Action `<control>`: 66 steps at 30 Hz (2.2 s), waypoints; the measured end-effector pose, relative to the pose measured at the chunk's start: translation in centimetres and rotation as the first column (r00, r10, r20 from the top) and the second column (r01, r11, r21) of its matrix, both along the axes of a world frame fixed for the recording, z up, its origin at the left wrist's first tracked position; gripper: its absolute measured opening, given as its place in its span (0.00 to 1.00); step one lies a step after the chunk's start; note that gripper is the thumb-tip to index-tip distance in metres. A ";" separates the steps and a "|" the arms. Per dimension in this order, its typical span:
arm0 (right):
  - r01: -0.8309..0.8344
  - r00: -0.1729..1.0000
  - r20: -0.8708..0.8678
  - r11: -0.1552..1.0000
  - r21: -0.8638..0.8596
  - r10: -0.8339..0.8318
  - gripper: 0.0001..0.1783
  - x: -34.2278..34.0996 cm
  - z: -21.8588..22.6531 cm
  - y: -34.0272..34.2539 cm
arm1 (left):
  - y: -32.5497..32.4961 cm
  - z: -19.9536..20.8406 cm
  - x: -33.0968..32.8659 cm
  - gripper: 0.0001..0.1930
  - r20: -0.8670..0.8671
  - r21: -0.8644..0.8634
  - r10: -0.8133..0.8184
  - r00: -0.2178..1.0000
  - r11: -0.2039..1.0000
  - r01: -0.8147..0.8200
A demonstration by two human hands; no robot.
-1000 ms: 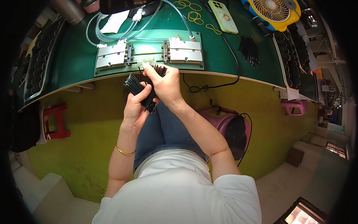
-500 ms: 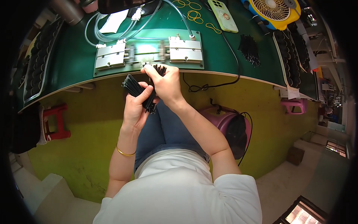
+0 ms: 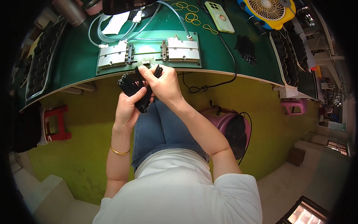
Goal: Assembling electronic components by connecting wire bundles into a plastic housing.
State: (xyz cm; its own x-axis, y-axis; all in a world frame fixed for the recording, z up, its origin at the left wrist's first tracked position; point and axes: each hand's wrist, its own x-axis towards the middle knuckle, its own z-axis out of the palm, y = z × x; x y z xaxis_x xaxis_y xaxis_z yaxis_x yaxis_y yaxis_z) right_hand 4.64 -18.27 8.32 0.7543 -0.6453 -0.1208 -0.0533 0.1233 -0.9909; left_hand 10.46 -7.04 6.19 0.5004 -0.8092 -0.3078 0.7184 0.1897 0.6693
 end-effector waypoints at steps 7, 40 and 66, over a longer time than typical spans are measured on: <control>0.038 0.999 0.034 0.999 -0.033 -0.036 0.11 0.0 -0.2 0.3 | -0.5 -0.4 -0.9 0.07 -0.050 0.004 0.078 0.996 0.997 -0.078; 0.067 0.997 0.029 0.995 -0.079 -0.065 0.11 0.4 -0.1 0.2 | -0.8 0.1 -1.0 0.07 0.003 0.006 0.092 0.996 0.996 -0.092; 0.056 0.993 0.097 0.994 0.095 -0.066 0.11 0.9 -1.3 -0.4 | -1.4 -0.3 -0.8 0.07 -0.064 0.029 0.064 0.996 0.998 -0.062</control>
